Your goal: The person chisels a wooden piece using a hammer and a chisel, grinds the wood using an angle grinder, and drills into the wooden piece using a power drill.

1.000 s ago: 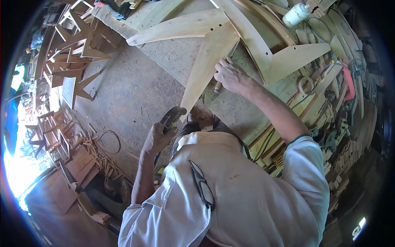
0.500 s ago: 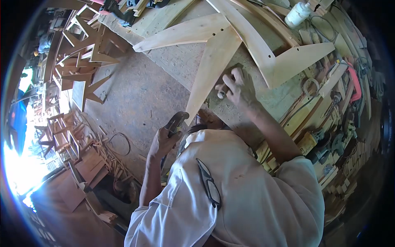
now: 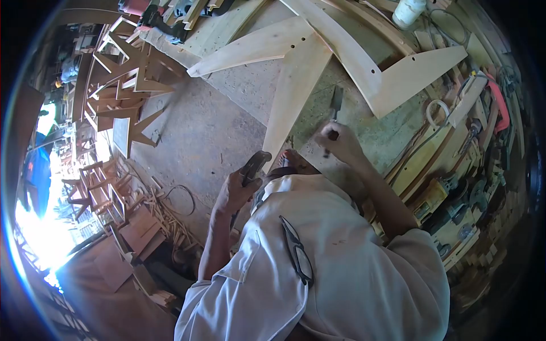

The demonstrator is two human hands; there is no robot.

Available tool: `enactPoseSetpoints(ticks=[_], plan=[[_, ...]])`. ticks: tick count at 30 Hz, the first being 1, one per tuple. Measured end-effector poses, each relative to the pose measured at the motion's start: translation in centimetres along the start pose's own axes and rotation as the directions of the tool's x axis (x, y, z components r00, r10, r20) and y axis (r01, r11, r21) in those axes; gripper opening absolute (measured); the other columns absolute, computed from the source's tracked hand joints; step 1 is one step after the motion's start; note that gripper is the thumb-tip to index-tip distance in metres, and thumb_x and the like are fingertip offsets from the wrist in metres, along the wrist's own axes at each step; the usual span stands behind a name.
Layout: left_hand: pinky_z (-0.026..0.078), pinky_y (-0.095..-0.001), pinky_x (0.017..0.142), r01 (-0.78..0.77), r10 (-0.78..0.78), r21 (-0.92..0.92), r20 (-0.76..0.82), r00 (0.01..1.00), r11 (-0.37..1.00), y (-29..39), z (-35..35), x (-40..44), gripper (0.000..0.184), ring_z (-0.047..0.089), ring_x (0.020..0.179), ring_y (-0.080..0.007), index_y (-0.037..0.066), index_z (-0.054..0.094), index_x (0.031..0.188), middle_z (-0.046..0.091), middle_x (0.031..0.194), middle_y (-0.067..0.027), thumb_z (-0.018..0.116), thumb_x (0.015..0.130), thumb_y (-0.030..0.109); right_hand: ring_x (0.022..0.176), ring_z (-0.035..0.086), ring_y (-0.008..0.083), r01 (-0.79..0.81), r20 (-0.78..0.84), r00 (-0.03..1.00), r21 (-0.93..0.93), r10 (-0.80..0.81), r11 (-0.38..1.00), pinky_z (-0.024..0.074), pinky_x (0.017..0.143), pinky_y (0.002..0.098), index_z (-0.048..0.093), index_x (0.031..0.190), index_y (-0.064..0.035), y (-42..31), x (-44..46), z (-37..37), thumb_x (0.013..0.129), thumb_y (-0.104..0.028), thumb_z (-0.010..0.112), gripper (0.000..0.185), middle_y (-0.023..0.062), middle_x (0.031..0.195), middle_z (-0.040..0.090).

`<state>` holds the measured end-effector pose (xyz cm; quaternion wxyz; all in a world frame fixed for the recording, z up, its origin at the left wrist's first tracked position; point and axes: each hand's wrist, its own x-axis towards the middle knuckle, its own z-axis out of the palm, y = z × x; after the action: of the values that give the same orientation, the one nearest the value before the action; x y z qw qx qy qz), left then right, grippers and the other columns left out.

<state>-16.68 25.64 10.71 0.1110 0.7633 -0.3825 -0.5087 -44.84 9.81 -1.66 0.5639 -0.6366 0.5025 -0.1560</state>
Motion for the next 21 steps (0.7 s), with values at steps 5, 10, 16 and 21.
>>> enactPoseSetpoints(ticks=[5, 10, 16, 21], plan=[[0.047, -0.0308, 0.053, -0.031, 0.031, 0.009, 0.044, 0.999, 0.999, 0.2, -0.8, 0.8, 0.045, 0.057, 0.057, -0.0095, -0.003, 0.064, 0.124, 0.061, 0.067, -0.0025, 0.071, 0.089, 0.024, 0.072, 0.068, 0.0221, 0.070, -0.327, 0.944, 0.091, -0.037, 0.993, 0.0522, 0.066, 0.0381, 0.061, 0.109, -0.0042, 2.2, 0.3, 2.3, 0.087, -0.013, 0.069, 0.025, 0.0109, 0.084, 0.068], [0.046, -0.0314, 0.052, -0.091, 0.087, 0.036, 0.089, 0.992, 0.995, -0.6, -2.8, 3.6, 0.041, 0.057, 0.058, -0.0101, -0.005, 0.065, 0.116, 0.062, 0.067, -0.0040, 0.073, 0.088, 0.025, 0.069, 0.064, 0.0177, -0.093, -0.041, 0.949, 0.911, 0.313, 0.402, 0.0503, 0.059, 0.0321, 0.056, 0.113, -0.0066, -1.1, -0.5, 2.8, 0.096, -0.011, 0.063, 0.019, 0.0072, 0.088, 0.065], [0.047, -0.0345, 0.057, -0.233, 0.203, 0.144, 0.195, 0.959, 0.962, 1.6, -7.5, 7.8, 0.038, 0.059, 0.063, -0.0137, -0.003, 0.065, 0.108, 0.062, 0.070, -0.0075, 0.076, 0.087, 0.027, 0.063, 0.054, 0.0109, 0.009, -0.186, 0.920, 0.889, 0.345, 0.457, 0.0456, 0.056, 0.0283, 0.058, 0.119, -0.0069, -2.5, 2.0, 4.1, 0.105, -0.023, 0.057, 0.021, 0.0025, 0.082, 0.059], [0.049, -0.0340, 0.061, -0.418, 0.351, 0.243, 0.275, 0.895, 0.875, 2.8, -11.6, 11.3, 0.044, 0.060, 0.066, -0.0148, -0.004, 0.064, 0.116, 0.063, 0.074, -0.0076, 0.075, 0.088, 0.028, 0.062, 0.052, 0.0087, -0.021, -0.285, 0.859, 0.811, 0.426, 0.584, 0.0442, 0.054, 0.0259, 0.061, 0.115, -0.0071, -4.8, 4.4, 4.5, 0.105, -0.030, 0.058, 0.025, 0.0007, 0.080, 0.058]])
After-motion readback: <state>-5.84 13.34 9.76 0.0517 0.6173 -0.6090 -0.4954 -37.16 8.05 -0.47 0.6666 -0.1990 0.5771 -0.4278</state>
